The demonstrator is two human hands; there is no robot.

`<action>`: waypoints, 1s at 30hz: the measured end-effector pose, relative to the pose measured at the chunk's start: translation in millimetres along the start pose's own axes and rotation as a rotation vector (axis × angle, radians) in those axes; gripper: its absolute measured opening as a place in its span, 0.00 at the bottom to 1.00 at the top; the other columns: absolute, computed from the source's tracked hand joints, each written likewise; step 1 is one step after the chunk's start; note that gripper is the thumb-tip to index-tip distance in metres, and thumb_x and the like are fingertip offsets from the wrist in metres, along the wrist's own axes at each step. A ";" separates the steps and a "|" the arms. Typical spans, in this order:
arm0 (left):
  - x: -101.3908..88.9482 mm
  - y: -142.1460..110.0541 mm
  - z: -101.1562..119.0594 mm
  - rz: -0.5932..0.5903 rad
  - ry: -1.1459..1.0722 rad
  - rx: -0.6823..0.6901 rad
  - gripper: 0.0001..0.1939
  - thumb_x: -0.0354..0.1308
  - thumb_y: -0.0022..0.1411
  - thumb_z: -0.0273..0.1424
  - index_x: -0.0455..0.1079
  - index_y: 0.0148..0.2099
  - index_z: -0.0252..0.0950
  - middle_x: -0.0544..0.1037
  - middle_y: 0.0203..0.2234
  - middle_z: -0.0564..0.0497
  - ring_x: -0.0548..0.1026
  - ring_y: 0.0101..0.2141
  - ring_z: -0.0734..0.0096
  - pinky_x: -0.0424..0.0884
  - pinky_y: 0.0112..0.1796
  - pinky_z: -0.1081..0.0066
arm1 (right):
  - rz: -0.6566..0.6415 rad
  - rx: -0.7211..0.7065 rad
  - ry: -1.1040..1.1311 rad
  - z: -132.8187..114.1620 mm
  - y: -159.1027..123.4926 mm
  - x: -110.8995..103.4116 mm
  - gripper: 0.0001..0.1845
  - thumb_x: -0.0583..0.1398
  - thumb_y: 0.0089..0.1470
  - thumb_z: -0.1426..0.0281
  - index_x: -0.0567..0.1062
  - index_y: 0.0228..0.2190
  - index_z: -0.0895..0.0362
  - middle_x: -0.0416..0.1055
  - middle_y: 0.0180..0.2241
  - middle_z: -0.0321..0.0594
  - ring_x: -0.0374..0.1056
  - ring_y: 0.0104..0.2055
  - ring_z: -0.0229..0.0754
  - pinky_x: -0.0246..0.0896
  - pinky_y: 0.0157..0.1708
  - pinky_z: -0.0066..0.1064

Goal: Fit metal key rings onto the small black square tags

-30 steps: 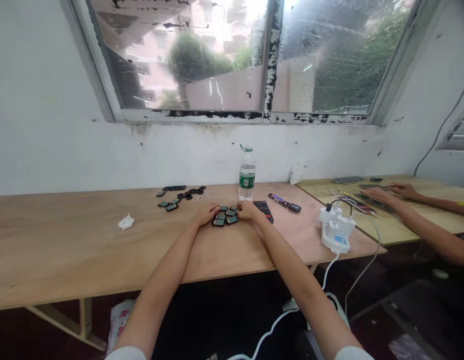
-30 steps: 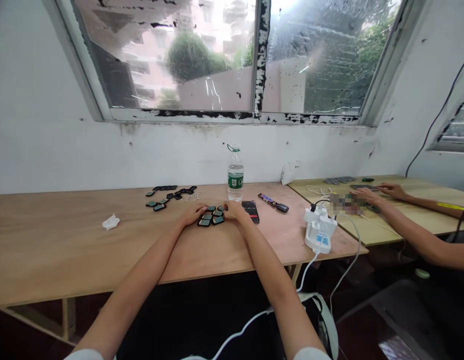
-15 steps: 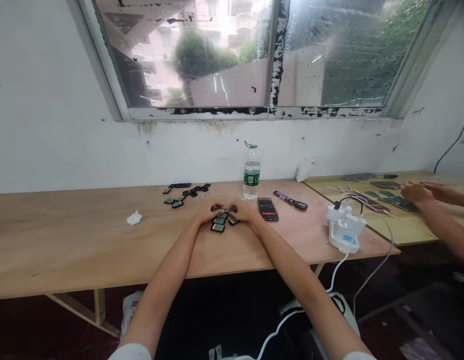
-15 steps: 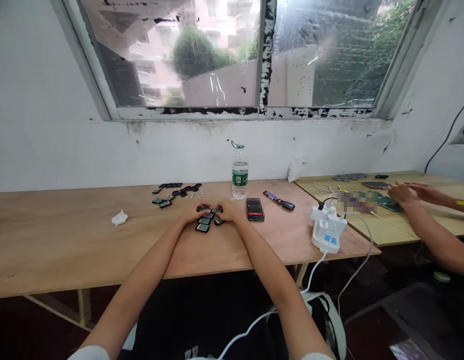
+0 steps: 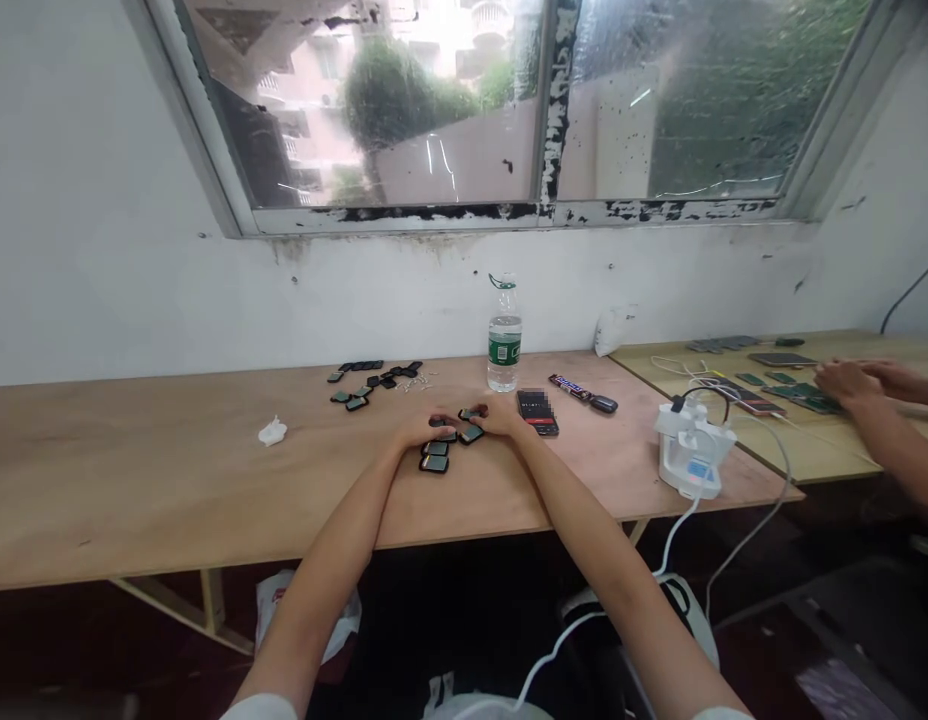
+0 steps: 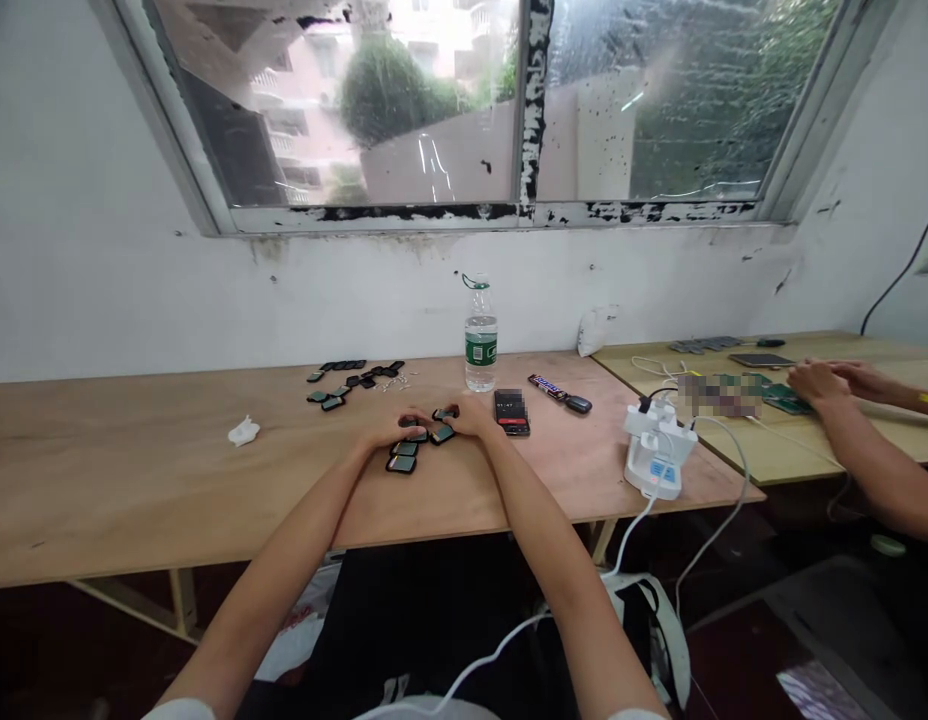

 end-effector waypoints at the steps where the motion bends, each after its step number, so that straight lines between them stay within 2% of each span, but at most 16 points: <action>1: 2.3 0.1 5.6 -0.010 0.019 0.035 0.19 0.67 0.63 0.43 0.83 0.52 0.41 0.82 0.52 0.46 0.79 0.53 0.56 0.72 0.58 0.61 | 0.007 0.001 -0.003 0.0 -0.1 -0.3 0.12 0.66 0.58 0.72 0.87 0.43 0.57 0.85 0.39 0.44 0.75 0.37 0.44 0.65 0.37 0.29; 4: 8.3 -0.5 17.8 -0.049 0.062 0.096 0.20 0.68 0.64 0.47 0.84 0.53 0.43 0.80 0.54 0.45 0.76 0.57 0.55 0.68 0.62 0.60 | 0.026 0.030 -0.040 1.0 -1.2 -3.3 0.09 0.67 0.58 0.71 0.87 0.39 0.58 0.84 0.37 0.45 0.74 0.35 0.43 0.63 0.35 0.29; 7: 9.1 -2.1 19.9 -0.078 0.062 0.078 0.22 0.68 0.63 0.51 0.85 0.51 0.43 0.78 0.55 0.44 0.75 0.58 0.54 0.67 0.63 0.60 | 0.015 0.048 -0.059 -1.6 -3.3 -6.2 0.09 0.66 0.59 0.69 0.87 0.38 0.59 0.84 0.36 0.45 0.73 0.34 0.43 0.62 0.35 0.29; 13: 7.9 -7.5 21.0 -0.173 -0.019 0.012 0.25 0.66 0.61 0.56 0.87 0.42 0.40 0.80 0.56 0.44 0.76 0.57 0.51 0.72 0.57 0.63 | -0.008 0.039 -0.054 -9.5 -6.7 -9.5 0.08 0.65 0.58 0.72 0.86 0.37 0.60 0.84 0.37 0.47 0.74 0.35 0.43 0.63 0.36 0.29; 16: 5.5 -10.2 22.1 -0.162 -0.031 -0.016 0.24 0.65 0.61 0.55 0.87 0.37 0.39 0.80 0.57 0.44 0.77 0.56 0.51 0.74 0.54 0.64 | -0.023 0.019 -0.016 -9.1 -8.0 -8.6 0.09 0.66 0.57 0.73 0.87 0.39 0.59 0.84 0.38 0.46 0.74 0.36 0.44 0.65 0.38 0.29; 18: -0.7 -9.3 22.8 -0.067 -0.042 -0.010 0.23 0.64 0.63 0.54 0.86 0.36 0.39 0.79 0.58 0.43 0.76 0.57 0.50 0.75 0.53 0.63 | -0.044 -0.004 0.027 -8.1 -8.2 -6.8 0.12 0.66 0.57 0.74 0.87 0.43 0.57 0.85 0.40 0.45 0.75 0.38 0.44 0.67 0.40 0.30; 21: -14.2 -3.2 22.1 0.162 -0.033 0.031 0.20 0.61 0.66 0.48 0.86 0.45 0.38 0.79 0.57 0.42 0.75 0.58 0.51 0.75 0.55 0.58 | -0.065 -0.014 0.079 -5.0 -7.4 -4.6 0.14 0.67 0.58 0.73 0.87 0.46 0.55 0.85 0.42 0.43 0.76 0.39 0.44 0.69 0.43 0.31; 23: -16.5 5.2 20.2 0.240 0.013 0.055 0.18 0.61 0.67 0.42 0.85 0.48 0.37 0.81 0.53 0.41 0.77 0.55 0.53 0.73 0.58 0.56 | -0.069 -0.015 0.101 -3.8 -6.6 -3.8 0.15 0.66 0.58 0.73 0.87 0.46 0.55 0.85 0.42 0.43 0.76 0.40 0.44 0.71 0.44 0.32; 25: -11.1 17.6 16.9 0.208 0.079 0.054 0.15 0.61 0.66 0.37 0.85 0.46 0.37 0.83 0.49 0.42 0.79 0.51 0.55 0.73 0.58 0.56 | -0.082 -0.034 0.121 -5.1 -6.3 -2.5 0.16 0.65 0.59 0.74 0.86 0.48 0.55 0.85 0.43 0.42 0.77 0.41 0.44 0.71 0.45 0.31; 30: 2.7 40.7 9.6 0.041 0.226 -0.029 0.10 0.62 0.61 0.31 0.84 0.40 0.39 0.86 0.41 0.46 0.81 0.43 0.57 0.76 0.50 0.62 | -0.102 -0.059 0.121 -5.5 -7.5 -0.6 0.19 0.64 0.58 0.78 0.86 0.48 0.55 0.85 0.45 0.42 0.76 0.40 0.43 0.71 0.44 0.32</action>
Point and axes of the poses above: each hand's wrist, its own y-axis towards the middle knuckle, its own x-axis out of the palm, z = x × y, the point moved 8 cm from there along y, towards the middle knuckle
